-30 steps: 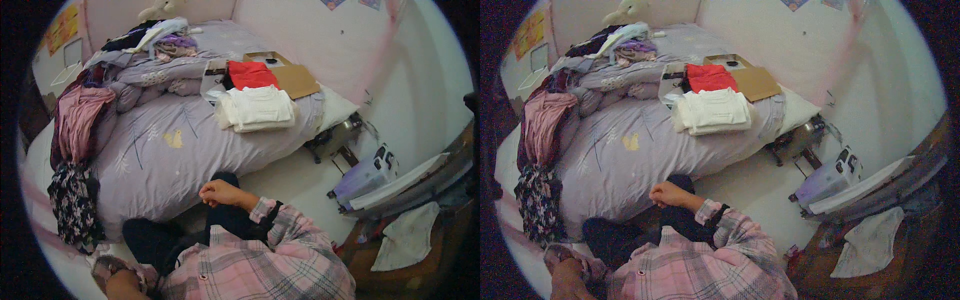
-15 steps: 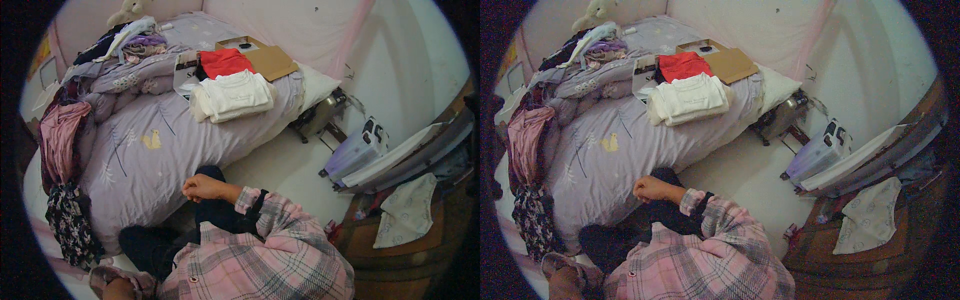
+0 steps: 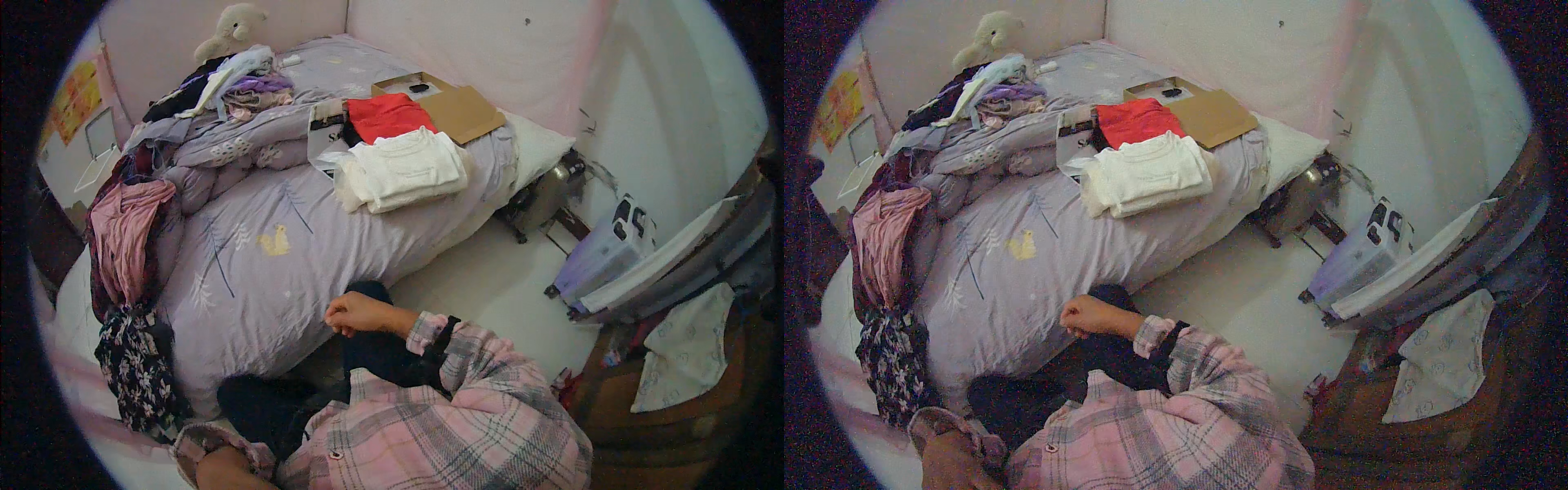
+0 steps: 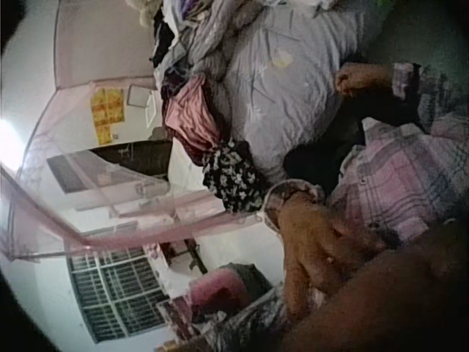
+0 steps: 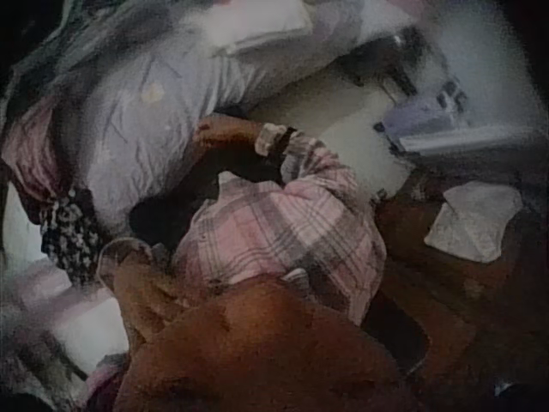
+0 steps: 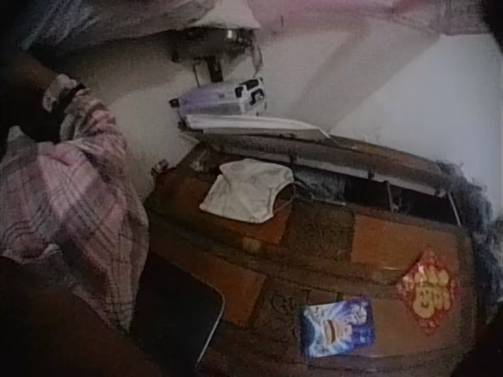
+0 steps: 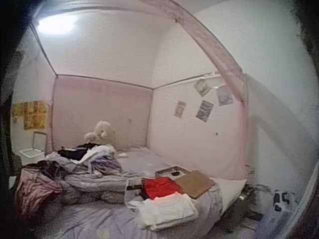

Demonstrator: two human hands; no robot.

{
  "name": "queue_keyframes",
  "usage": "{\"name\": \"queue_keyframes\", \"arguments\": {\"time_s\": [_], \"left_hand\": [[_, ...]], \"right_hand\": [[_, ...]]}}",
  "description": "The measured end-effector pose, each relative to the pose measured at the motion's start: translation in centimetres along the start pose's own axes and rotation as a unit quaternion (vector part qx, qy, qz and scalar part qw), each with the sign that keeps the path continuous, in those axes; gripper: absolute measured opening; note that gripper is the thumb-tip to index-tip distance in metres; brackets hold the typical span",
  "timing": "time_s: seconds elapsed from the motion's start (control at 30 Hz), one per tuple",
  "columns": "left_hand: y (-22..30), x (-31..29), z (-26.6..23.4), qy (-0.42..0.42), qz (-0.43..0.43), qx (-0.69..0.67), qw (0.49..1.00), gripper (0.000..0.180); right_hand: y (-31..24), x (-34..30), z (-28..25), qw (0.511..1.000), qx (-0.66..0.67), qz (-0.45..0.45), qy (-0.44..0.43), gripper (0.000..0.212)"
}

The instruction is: The person folds a red garment and places it on a stack on the bed. Then they remove a pink garment from a hanger, fold it by hand, and place it on the same stack.

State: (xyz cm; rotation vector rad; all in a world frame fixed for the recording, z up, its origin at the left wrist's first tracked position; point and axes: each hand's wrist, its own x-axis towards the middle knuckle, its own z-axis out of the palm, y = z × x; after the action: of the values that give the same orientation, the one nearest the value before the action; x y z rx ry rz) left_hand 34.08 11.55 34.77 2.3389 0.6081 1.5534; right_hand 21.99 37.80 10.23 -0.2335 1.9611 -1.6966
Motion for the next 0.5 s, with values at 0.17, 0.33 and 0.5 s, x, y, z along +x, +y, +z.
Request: {"name": "queue_keyframes", "arguments": {"time_s": [0.17, 0.33, 0.5], "left_hand": [[-0.4, 0.1, 0.2, -0.011, 0.012, -0.003, 1.000, 0.059], [-0.5, 0.9, 0.2, 0.013, 0.009, 0.007, 1.000, 0.058], [-0.1, 1.3, -0.3, 0.066, -0.030, -0.069, 0.995, 0.044]], "right_hand": [[0.1, -0.1, -0.1, 1.000, 0.011, 0.017, 0.002, 0.020], [-0.2, -0.2, -0.1, 1.000, 0.002, 0.014, 0.005, 0.019], [0.2, 0.1, -0.1, 1.000, 0.014, 0.022, 0.007, 0.021]]}}
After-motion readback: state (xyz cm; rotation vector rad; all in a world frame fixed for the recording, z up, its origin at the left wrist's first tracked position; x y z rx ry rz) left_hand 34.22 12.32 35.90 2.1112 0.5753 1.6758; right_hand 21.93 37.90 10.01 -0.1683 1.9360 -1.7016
